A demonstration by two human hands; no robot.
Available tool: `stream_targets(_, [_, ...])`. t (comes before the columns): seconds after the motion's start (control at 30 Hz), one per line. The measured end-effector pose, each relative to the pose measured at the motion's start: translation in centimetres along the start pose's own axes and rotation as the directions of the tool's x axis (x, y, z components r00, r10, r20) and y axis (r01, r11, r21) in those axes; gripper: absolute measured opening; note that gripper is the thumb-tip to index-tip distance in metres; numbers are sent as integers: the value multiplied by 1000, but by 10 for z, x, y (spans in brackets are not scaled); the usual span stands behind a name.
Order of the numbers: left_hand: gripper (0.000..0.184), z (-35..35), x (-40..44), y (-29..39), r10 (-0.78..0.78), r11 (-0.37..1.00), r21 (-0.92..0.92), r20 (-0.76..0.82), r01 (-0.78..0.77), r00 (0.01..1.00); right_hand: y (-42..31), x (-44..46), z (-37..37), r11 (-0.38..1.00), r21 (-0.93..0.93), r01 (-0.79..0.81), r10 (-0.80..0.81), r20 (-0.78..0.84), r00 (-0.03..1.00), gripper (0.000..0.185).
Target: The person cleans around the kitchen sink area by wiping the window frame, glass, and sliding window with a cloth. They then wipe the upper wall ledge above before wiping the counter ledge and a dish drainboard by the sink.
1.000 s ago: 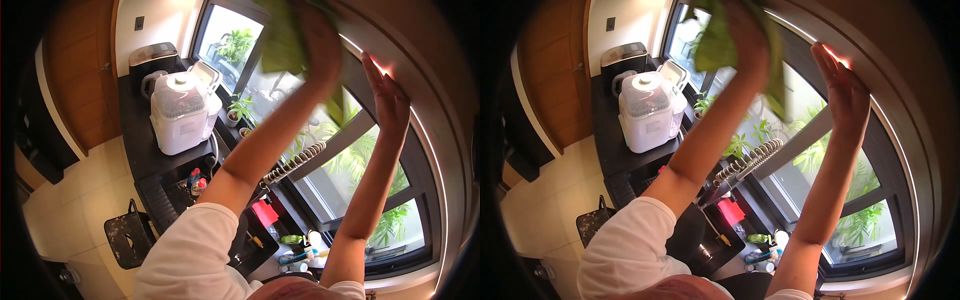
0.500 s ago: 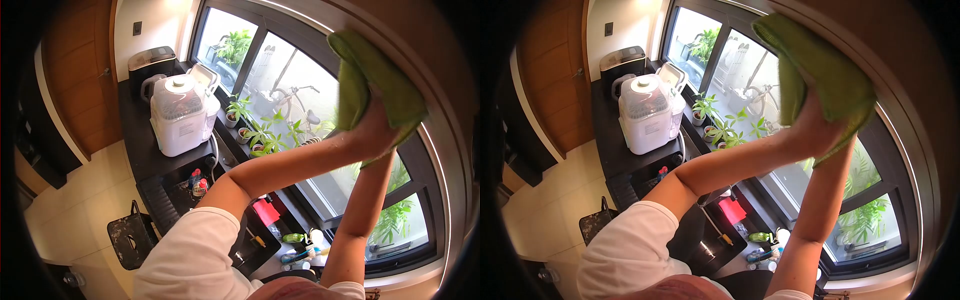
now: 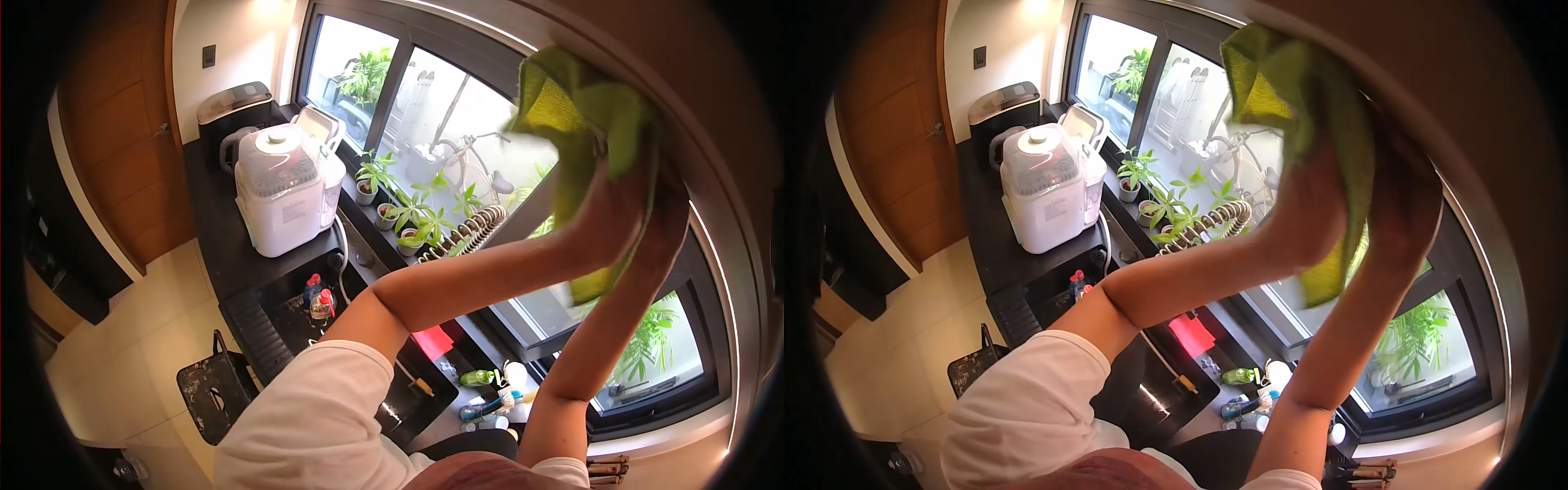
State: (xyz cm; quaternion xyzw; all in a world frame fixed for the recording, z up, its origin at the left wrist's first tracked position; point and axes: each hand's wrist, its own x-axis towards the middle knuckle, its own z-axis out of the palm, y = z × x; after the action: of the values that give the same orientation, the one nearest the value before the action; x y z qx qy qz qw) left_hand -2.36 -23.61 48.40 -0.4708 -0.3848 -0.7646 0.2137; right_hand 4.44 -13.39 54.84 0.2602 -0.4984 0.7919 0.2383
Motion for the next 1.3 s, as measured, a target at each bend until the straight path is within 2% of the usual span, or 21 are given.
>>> stream_targets(0.03, [57, -16, -3, -3, 181, 960, -219, 9, -175, 983, -2, -7, 6, 999, 43, -10, 8, 30, 1000, 52])
stream_targets(0.13, [57, -24, 28, -16, -69, 919, -394, -227, -27, 971, 2, -16, 32, 996, 70, -57, 56, 24, 998, 57])
stream_targets(0.17, [61, -32, 59, -46, -268, 730, -675, -143, 104, 953, 4, -17, 32, 999, -41, 29, -25, 83, 996, 59])
stream_targets(0.2, [67, -28, 91, -91, -580, 446, -845, -22, 294, 815, 6, -19, 38, 999, 31, 41, -40, -15, 999, 58])
stream_targets(0.23, [69, -22, 115, -127, -303, 395, -917, -82, 47, 949, 4, -20, 39, 998, 41, 46, -46, -2, 999, 66])
stream_targets(0.27, [68, -19, 118, -126, -357, 351, -933, -57, 77, 933, 3, -20, 39, 997, 51, 49, -50, 11, 999, 75])
stream_targets(0.33, [66, -19, 120, -120, -460, 261, -956, -3, 132, 888, 0, -18, 36, 996, 86, 24, -21, -38, 999, 61])
stream_targets(0.37, [63, -22, 102, -80, -450, 309, -941, -18, 137, 893, -1, -18, 35, 995, 104, 13, -6, -60, 998, 55])
stream_targets(0.43, [55, -17, 63, -29, -431, 505, -842, -54, 191, 901, -2, -16, 31, 997, 77, 8, -6, -22, 1000, 54])
stream_targets(0.5, [54, -19, 37, -13, -202, 782, -610, -55, 127, 978, -2, -16, 31, 998, 63, 4, -3, -12, 1000, 54])
stream_targets(0.53, [56, -23, 35, -6, -266, 438, -879, 75, 190, 961, -1, -18, 32, 998, 70, 7, -6, -18, 1000, 54])
stream_targets(0.63, [60, -6, 51, -23, -435, 297, -933, 55, 201, 899, -2, -18, 31, 999, 51, 13, -14, 20, 1000, 54])
stream_targets(0.7, [63, -11, 73, -60, -438, 214, -960, 69, 178, 896, -5, -20, 30, 999, 49, 12, -13, 19, 1000, 54])
stream_targets(0.8, [57, -30, 109, -115, -502, 209, -962, 51, 178, 863, -7, -21, 32, 998, 70, 3, -1, -26, 1000, 54])
stream_targets(0.9, [51, -29, 131, -136, -551, 216, -955, 54, 205, 833, -7, -20, 30, 998, 67, -5, 7, -29, 1000, 54])
stream_targets(1.03, [44, 31, 108, -112, -576, 69, -946, 220, 316, 787, -7, -19, 26, 995, 96, -15, 18, -37, 999, 55])
stream_targets(1.07, [47, 40, 92, -80, -679, 104, -913, 224, 394, 699, -8, -19, 24, 994, 108, -19, 24, -46, 999, 56])
stream_targets(1.17, [52, 37, 48, -22, -469, 132, -921, 269, 367, 842, -11, -23, 21, 995, 87, 39, -30, -96, 995, 60])
stream_targets(1.2, [56, 21, 45, -14, -411, 147, -886, 350, 441, 842, -10, -24, 21, 994, 97, 42, -33, -95, 995, 61])
stream_targets(1.3, [65, 14, 66, -40, -456, 54, -928, 306, 369, 836, -9, -23, 26, 981, 193, -5, 11, -32, 999, 63])
